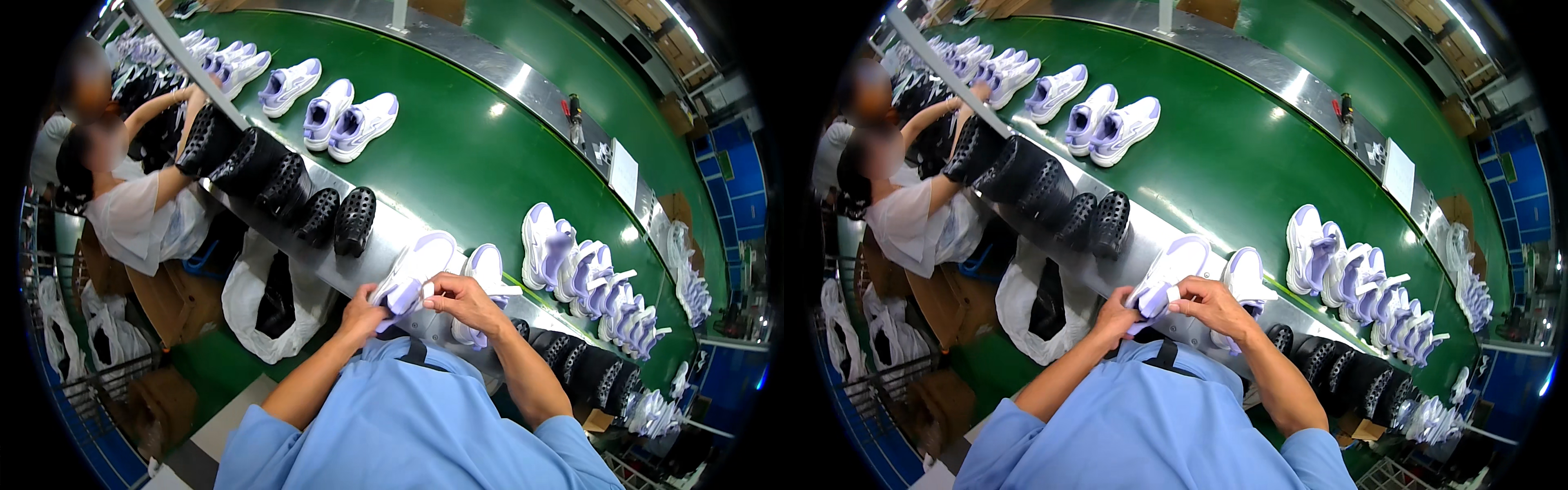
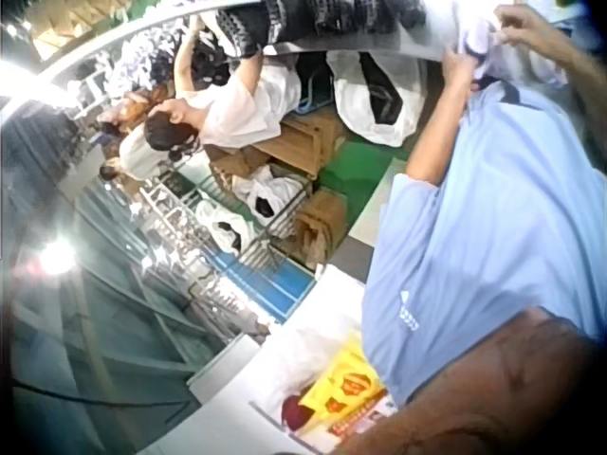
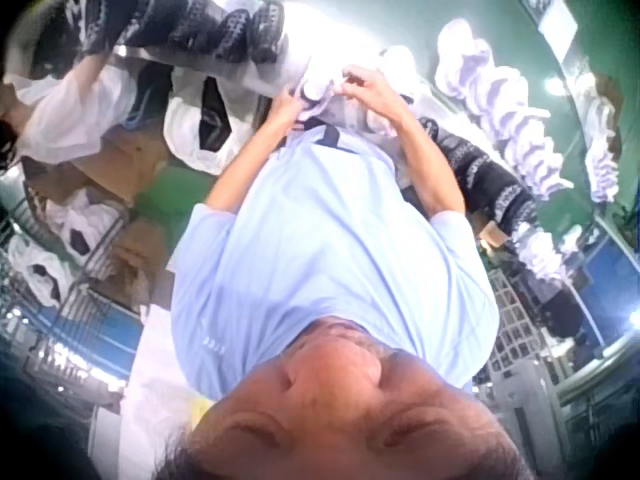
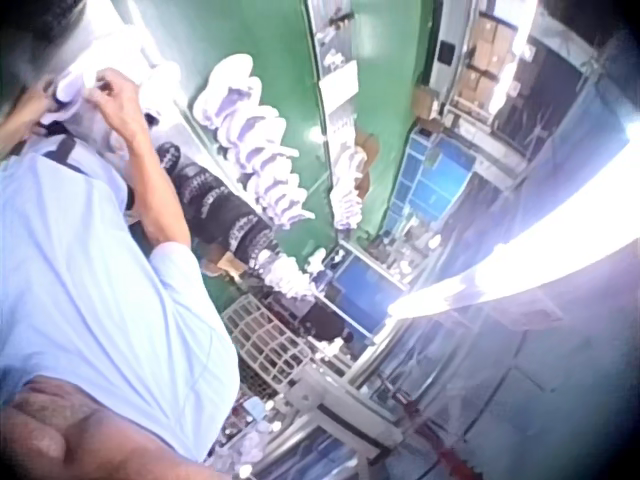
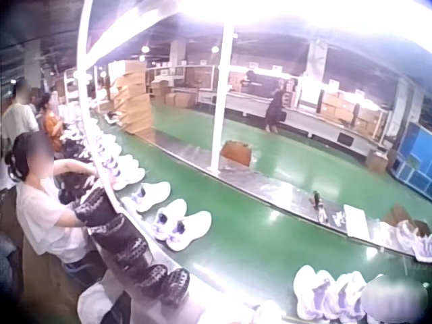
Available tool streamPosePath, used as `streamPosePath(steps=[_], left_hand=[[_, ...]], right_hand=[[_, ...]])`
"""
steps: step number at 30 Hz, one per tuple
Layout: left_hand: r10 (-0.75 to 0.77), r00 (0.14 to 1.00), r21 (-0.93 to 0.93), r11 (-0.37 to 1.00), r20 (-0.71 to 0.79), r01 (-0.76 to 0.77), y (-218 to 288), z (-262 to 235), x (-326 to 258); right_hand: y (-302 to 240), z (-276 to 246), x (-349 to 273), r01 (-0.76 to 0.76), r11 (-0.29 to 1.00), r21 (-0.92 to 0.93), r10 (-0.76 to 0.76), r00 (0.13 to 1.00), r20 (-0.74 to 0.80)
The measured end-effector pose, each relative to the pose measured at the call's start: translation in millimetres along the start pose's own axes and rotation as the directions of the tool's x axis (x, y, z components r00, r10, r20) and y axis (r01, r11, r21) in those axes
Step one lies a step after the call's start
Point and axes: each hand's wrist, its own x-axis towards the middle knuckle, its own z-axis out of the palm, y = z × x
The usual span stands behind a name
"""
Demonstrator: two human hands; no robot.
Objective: The person places white and purple shoes onto a tray and fits black plastic inserts into the back of each shoe by hand.
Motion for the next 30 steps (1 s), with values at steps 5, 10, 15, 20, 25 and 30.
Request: streamPosePath(steps=[5,10,15,20,25,30], left_hand=[[0.425,0.895,0.436,0.836,-0.132,-0.333,-14,-30,-18],[0.637,0.768,0.492,0.691,-0.068,-0.53,-23,-44,-28],[0.726,0.688,0.536,0.582,-0.002,-0.612,-17,-53,-37],[0.775,0.628,0.555,0.494,0.068,-0.669,-9,-58,-44],[0.781,0.61,0.57,0.442,0.136,-0.692,2,-61,-51],[0.771,0.616,0.568,0.438,0.162,-0.697,6,-61,-52]], right_hand=[[-7,20,-10,0.004,1.0,0.028,-0.006,0.995,0.095],[-16,39,-11,-0.103,0.988,0.113,0.089,0.988,0.123],[-22,50,-4,0.011,0.99,-0.14,-0.002,0.998,0.065],[-26,56,3,-0.096,0.983,-0.157,0.111,0.99,0.088],[-23,63,9,-0.02,0.975,-0.221,0.052,0.989,0.141],[-26,62,20,-0.02,0.94,-0.342,0.089,0.978,0.187]])
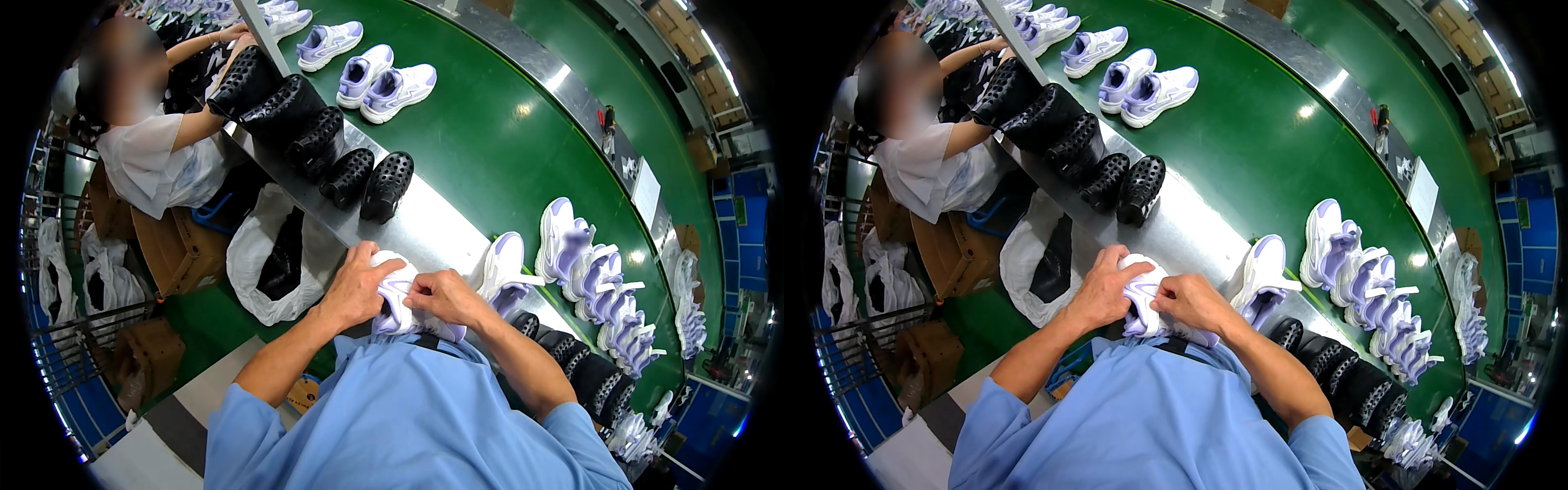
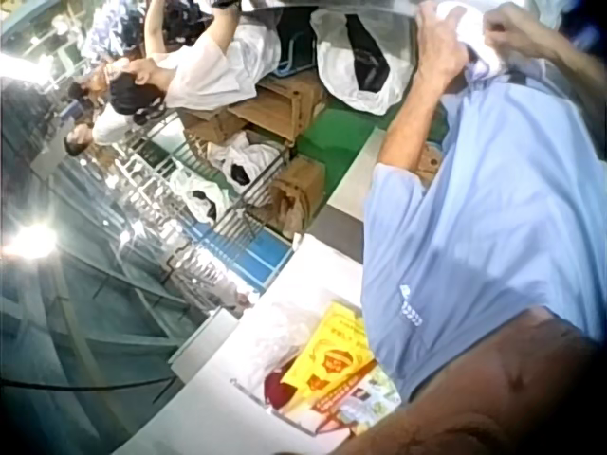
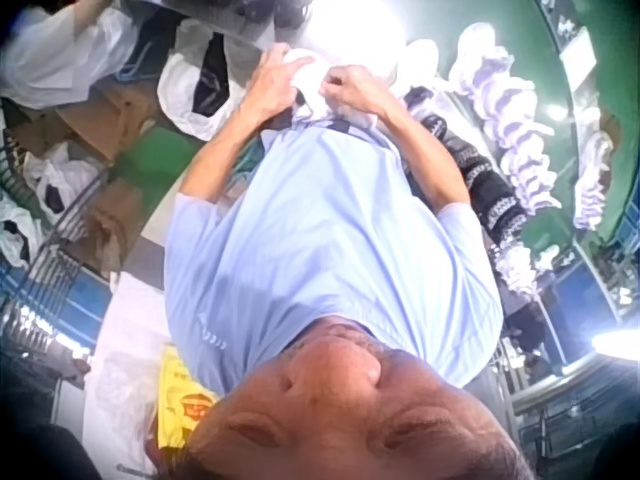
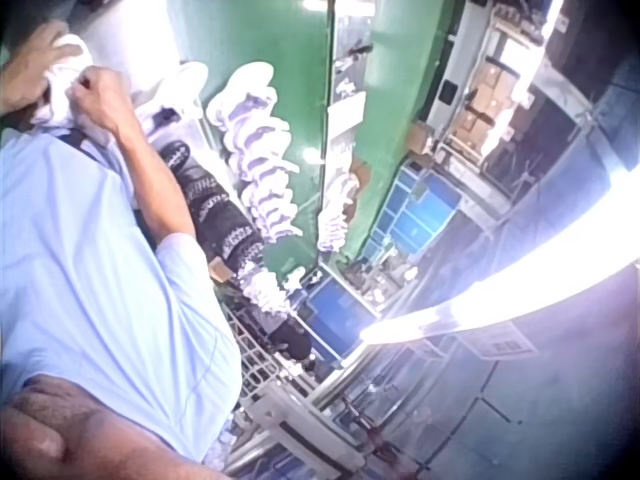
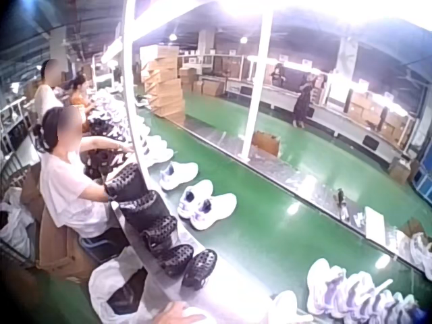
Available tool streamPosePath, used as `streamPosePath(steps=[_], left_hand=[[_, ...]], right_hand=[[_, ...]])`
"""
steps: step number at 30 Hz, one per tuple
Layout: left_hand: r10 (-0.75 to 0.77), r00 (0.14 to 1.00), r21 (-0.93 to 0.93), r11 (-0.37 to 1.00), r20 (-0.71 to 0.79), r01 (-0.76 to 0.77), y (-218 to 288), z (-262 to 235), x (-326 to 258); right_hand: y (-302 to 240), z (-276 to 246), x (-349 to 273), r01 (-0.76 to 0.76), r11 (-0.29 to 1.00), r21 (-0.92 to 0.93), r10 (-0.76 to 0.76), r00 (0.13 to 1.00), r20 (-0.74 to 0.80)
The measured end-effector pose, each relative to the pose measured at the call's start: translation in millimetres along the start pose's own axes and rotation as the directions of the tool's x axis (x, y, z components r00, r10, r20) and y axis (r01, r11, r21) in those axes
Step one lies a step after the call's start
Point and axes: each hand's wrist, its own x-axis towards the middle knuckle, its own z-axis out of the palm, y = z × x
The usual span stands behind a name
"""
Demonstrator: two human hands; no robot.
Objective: The person places white and purple shoes onto a tray and fits black plastic inserts into the back of each shoe by hand.
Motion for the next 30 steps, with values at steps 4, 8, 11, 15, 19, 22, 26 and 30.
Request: streamPosePath(steps=[4,8,11,15,19,22,26,30], left_hand=[[0.013,0.999,-0.005,1.0,0.036,-0.013,-5,-1,3],[-0.402,0.914,-0.019,0.915,0.058,0.404,-34,29,-6],[-0.658,0.743,-0.036,0.745,0.122,0.666,-40,51,2],[-0.723,0.644,-0.324,0.565,0.249,0.759,-28,73,32],[-0.685,0.609,-0.336,0.508,0.4,0.793,-5,68,55],[-0.464,0.884,0.06,0.886,0.061,0.461,5,65,55],[0.19,0.971,0.307,0.942,-0.146,-0.138,13,56,63],[0.347,0.925,0.227,0.924,-0.157,-0.309,3,55,77]], right_hand=[[-1,-3,11,-0.012,0.993,-0.119,0.014,1.0,0.016],[-10,-8,8,-0.145,0.977,-0.158,0.098,0.957,-0.273],[16,2,-9,-0.01,0.999,0.031,0.025,0.833,-0.552],[27,21,-11,-0.076,0.997,0.015,0.073,0.837,-0.542],[28,30,13,-0.246,0.969,-0.019,0.179,0.755,-0.631],[52,32,30,-0.294,0.956,-0.016,0.229,0.776,-0.587],[66,42,35,-0.244,0.963,0.111,0.26,0.744,-0.616],[76,54,34,-0.131,0.929,0.346,0.34,0.673,-0.657]])
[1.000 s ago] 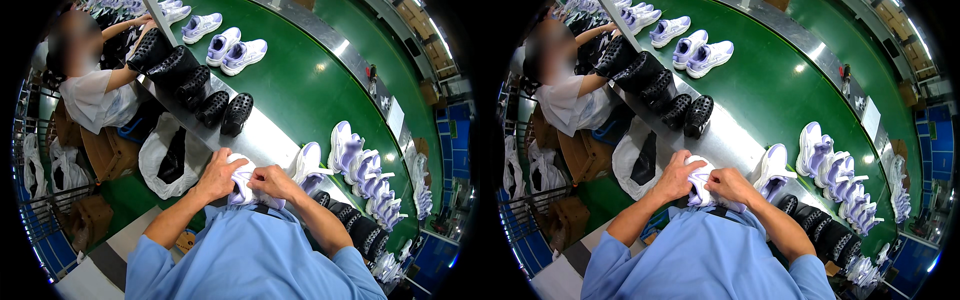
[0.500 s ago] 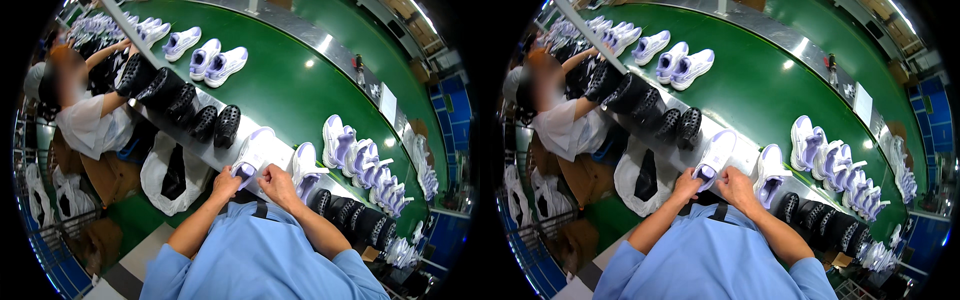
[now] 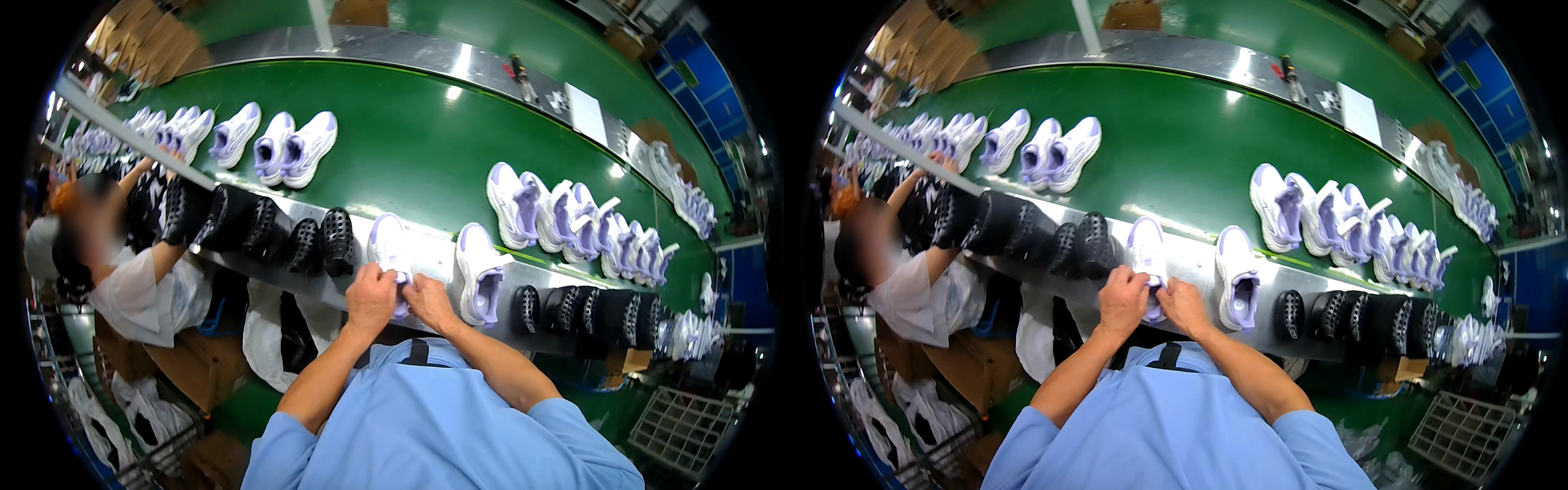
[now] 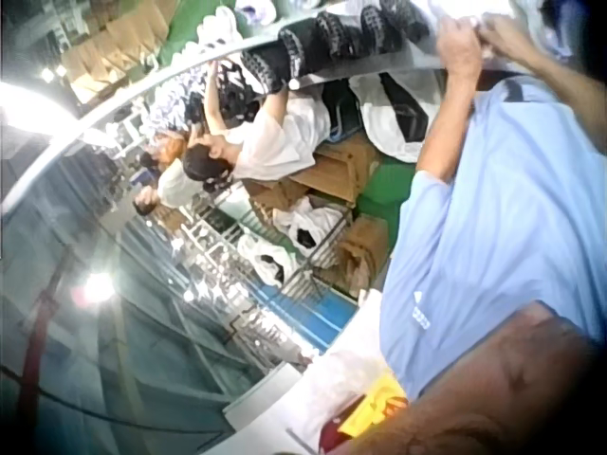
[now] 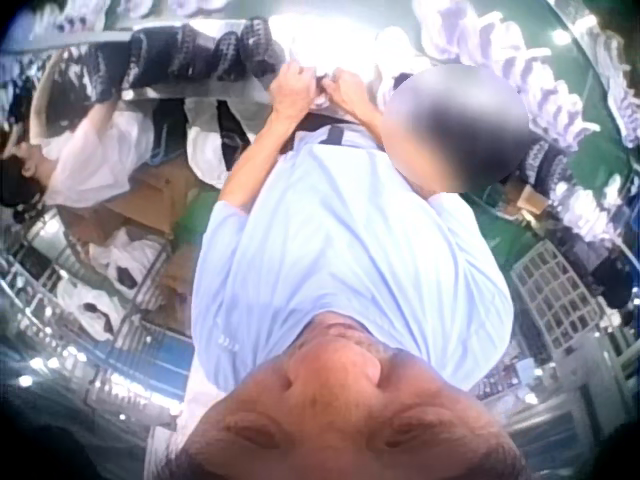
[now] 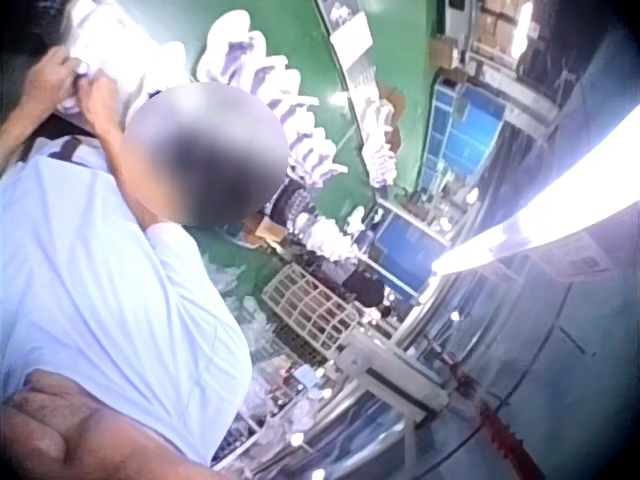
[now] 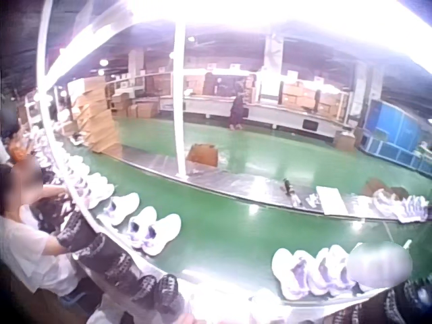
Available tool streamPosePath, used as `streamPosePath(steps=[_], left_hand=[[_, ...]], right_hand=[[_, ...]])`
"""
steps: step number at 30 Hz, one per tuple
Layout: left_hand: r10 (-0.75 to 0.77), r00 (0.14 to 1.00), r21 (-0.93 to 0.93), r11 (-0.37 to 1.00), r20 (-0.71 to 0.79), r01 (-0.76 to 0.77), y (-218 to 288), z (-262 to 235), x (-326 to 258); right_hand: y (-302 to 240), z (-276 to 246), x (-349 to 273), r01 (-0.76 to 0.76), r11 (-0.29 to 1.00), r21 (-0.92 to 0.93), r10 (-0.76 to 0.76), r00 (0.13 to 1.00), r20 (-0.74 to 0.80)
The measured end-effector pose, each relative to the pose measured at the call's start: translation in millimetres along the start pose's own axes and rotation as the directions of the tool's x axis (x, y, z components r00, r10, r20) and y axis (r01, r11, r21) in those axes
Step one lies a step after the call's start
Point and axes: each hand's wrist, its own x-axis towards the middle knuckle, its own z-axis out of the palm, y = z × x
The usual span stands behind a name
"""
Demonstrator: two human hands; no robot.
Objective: The person places white and purple shoes onto a tray and fits black plastic inserts into the back of each shoe by hand.
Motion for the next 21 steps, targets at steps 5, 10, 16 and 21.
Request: streamPosePath(steps=[5,10,16,21], left_hand=[[-0.028,0.998,0.063,0.998,0.052,0.025,18,-13,-2],[0.007,0.981,-0.258,0.965,0.195,0.044,59,35,-10],[-0.135,0.869,-0.127,0.967,0.476,0.22,77,112,21],[-0.042,0.912,-0.257,0.953,0.409,0.16,57,105,28]], right_hand=[[-20,-54,-43,0.016,0.998,-0.054,-0.019,0.999,-0.05],[55,-127,-72,-0.065,0.953,-0.296,-0.14,0.772,-0.619],[63,-81,-51,-0.33,0.938,0.106,0.347,0.889,-0.299],[42,-118,-43,0.242,0.957,-0.158,-0.287,0.852,-0.437]])
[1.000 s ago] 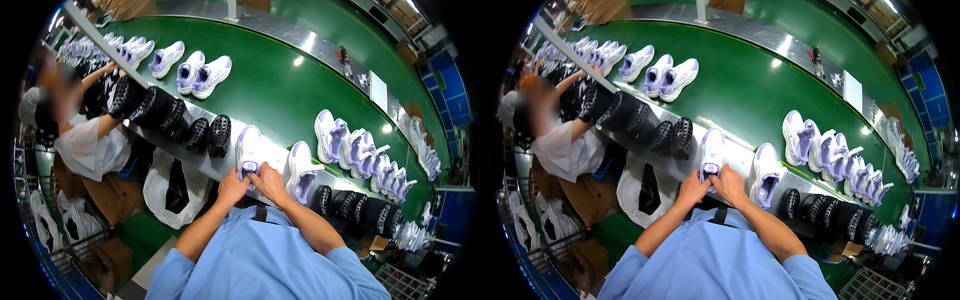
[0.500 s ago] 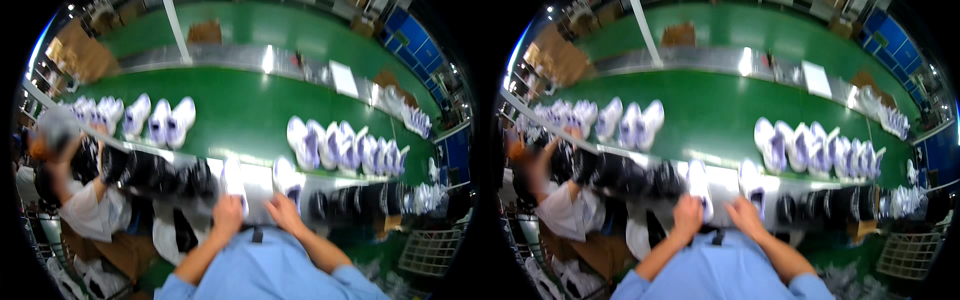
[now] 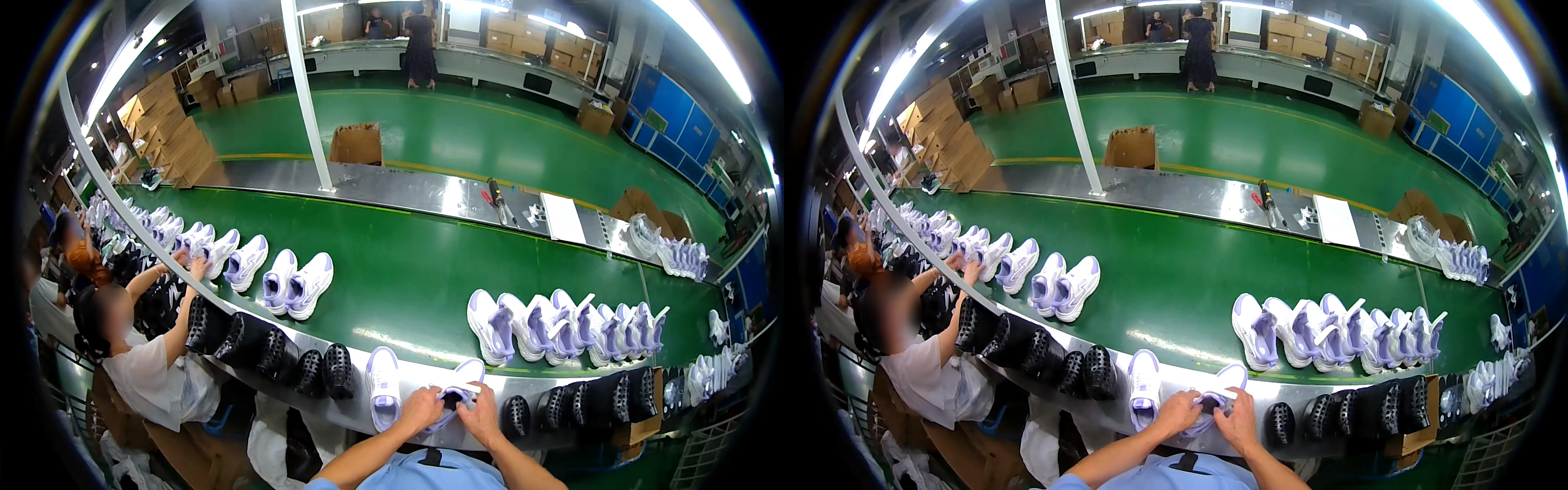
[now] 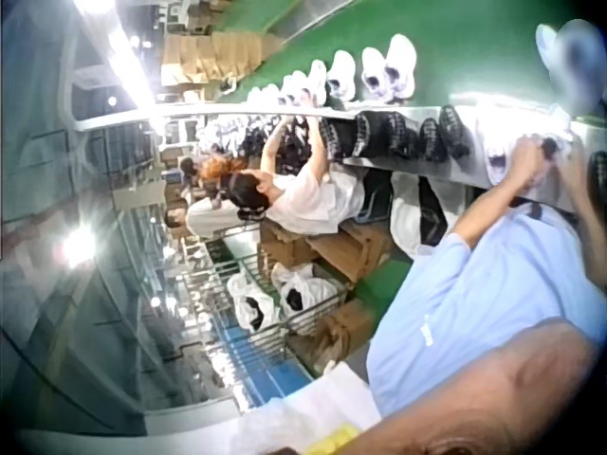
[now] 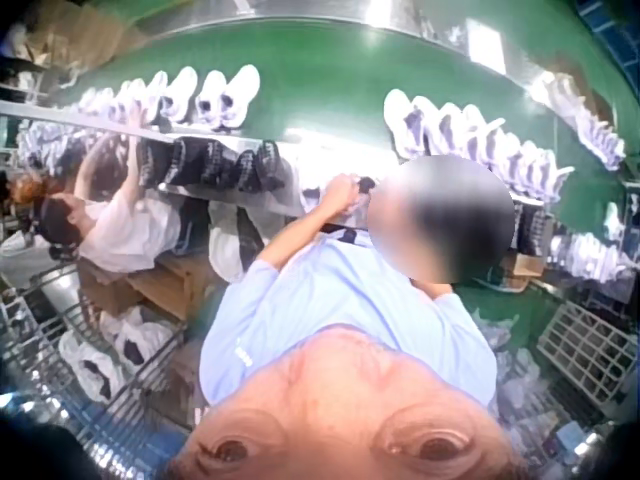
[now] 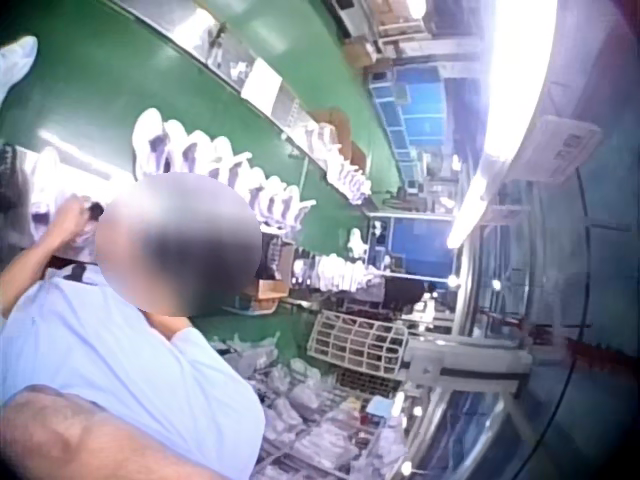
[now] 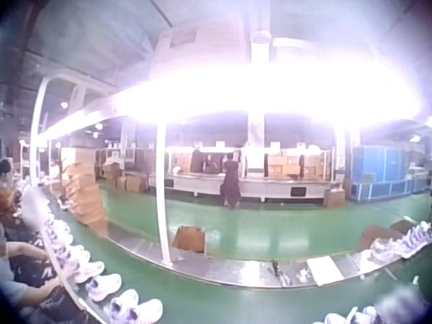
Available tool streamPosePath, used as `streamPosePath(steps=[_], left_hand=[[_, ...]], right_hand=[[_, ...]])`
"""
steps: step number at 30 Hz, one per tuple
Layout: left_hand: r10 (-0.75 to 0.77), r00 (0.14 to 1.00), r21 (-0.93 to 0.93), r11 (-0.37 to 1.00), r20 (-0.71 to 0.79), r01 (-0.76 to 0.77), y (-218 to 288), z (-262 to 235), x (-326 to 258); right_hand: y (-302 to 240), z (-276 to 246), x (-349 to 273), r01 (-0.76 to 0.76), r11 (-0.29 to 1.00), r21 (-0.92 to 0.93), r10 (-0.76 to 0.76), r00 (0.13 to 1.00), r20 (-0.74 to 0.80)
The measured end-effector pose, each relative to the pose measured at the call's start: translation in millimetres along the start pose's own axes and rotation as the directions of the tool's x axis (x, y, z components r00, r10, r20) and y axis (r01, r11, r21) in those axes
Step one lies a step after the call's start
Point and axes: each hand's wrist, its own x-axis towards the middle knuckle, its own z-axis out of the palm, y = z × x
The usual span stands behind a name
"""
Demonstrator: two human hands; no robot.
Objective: The person places white and purple shoes onto a tray and fits black plastic inserts into the back of each shoe by hand.
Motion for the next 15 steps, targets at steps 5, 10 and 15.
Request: streamPosePath(steps=[5,10,15], left_hand=[[-0.108,0.993,-0.067,0.992,-0.04,0.106,3,-2,1],[-0.04,0.998,0.05,0.998,-0.042,0.042,-10,11,13],[-0.007,0.975,-0.057,0.998,-0.223,-0.006,21,-11,-29]], right_hand=[[28,0,16,0.391,0.914,-0.108,-0.357,0.902,0.242],[13,10,35,0.516,0.815,-0.262,-0.413,0.836,0.361],[28,19,21,0.446,0.841,-0.307,-0.333,0.873,0.358]])
